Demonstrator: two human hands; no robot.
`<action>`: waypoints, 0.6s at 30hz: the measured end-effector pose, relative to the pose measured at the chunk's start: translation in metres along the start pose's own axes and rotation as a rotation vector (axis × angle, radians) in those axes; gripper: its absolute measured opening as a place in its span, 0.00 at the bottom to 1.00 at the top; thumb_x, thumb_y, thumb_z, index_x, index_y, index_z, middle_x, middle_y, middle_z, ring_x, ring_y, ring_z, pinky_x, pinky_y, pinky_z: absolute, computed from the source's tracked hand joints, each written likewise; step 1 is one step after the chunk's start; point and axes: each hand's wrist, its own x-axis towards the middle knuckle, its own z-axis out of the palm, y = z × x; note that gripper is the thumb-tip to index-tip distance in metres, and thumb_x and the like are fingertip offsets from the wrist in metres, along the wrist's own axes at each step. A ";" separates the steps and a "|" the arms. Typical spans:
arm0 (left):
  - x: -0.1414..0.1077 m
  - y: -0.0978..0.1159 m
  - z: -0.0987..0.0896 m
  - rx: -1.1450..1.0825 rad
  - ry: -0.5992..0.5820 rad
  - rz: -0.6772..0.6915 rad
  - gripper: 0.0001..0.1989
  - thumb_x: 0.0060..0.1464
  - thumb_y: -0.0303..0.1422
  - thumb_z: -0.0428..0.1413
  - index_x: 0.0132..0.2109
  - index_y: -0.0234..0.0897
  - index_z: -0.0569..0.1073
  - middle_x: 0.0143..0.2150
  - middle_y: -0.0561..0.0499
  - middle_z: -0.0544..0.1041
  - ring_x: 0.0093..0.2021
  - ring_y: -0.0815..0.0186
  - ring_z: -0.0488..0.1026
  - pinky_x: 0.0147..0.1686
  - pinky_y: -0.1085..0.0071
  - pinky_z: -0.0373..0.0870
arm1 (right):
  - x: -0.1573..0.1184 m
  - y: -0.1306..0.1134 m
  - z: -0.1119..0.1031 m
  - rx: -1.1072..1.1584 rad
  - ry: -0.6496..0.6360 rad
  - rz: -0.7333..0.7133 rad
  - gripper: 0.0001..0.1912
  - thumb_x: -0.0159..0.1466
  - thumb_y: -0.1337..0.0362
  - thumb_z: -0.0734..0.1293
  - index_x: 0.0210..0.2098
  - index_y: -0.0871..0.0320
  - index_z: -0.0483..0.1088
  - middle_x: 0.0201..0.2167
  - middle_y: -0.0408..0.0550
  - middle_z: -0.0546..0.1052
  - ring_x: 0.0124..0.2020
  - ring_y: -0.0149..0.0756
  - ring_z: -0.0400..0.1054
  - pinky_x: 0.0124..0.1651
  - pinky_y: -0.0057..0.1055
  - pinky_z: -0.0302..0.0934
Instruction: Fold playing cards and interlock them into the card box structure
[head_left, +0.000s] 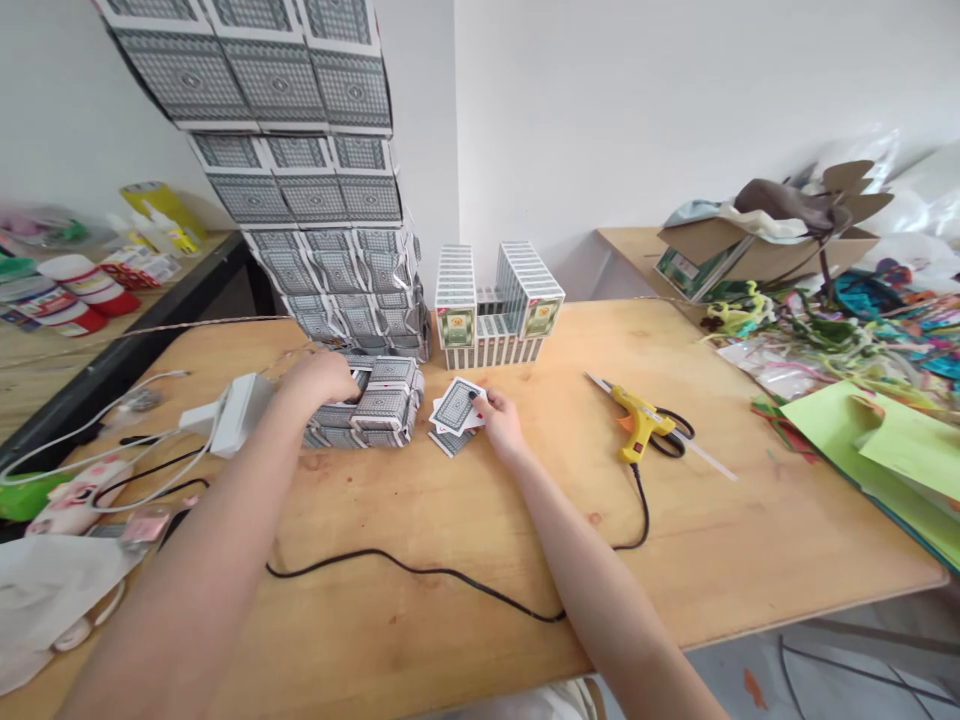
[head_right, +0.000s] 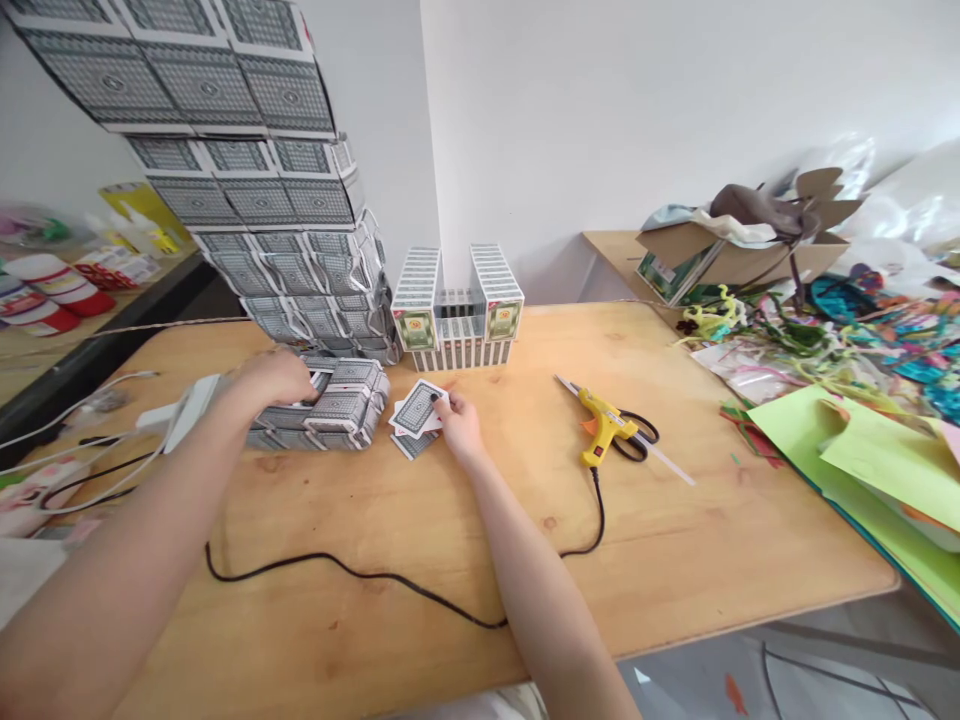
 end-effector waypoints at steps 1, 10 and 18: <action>-0.005 0.001 -0.006 0.048 -0.048 -0.014 0.21 0.33 0.40 0.55 0.34 0.30 0.76 0.43 0.32 0.74 0.45 0.46 0.70 0.41 0.60 0.65 | 0.000 0.000 0.000 0.003 -0.002 0.003 0.12 0.47 0.57 0.67 0.25 0.59 0.65 0.17 0.38 0.68 0.17 0.28 0.61 0.20 0.26 0.57; -0.059 0.024 -0.010 -0.025 -0.039 0.255 0.12 0.42 0.35 0.48 0.17 0.38 0.70 0.42 0.45 0.76 0.60 0.57 0.57 0.47 0.72 0.62 | 0.003 0.004 -0.004 0.054 0.078 -0.019 0.15 0.48 0.54 0.69 0.23 0.60 0.67 0.18 0.40 0.70 0.20 0.28 0.63 0.25 0.25 0.57; -0.072 0.033 -0.001 -0.147 0.230 0.182 0.11 0.45 0.31 0.46 0.23 0.37 0.73 0.39 0.45 0.75 0.45 0.59 0.69 0.45 0.67 0.63 | 0.002 -0.003 -0.006 0.253 0.062 -0.005 0.14 0.47 0.56 0.71 0.23 0.59 0.66 0.18 0.39 0.70 0.19 0.27 0.61 0.24 0.25 0.56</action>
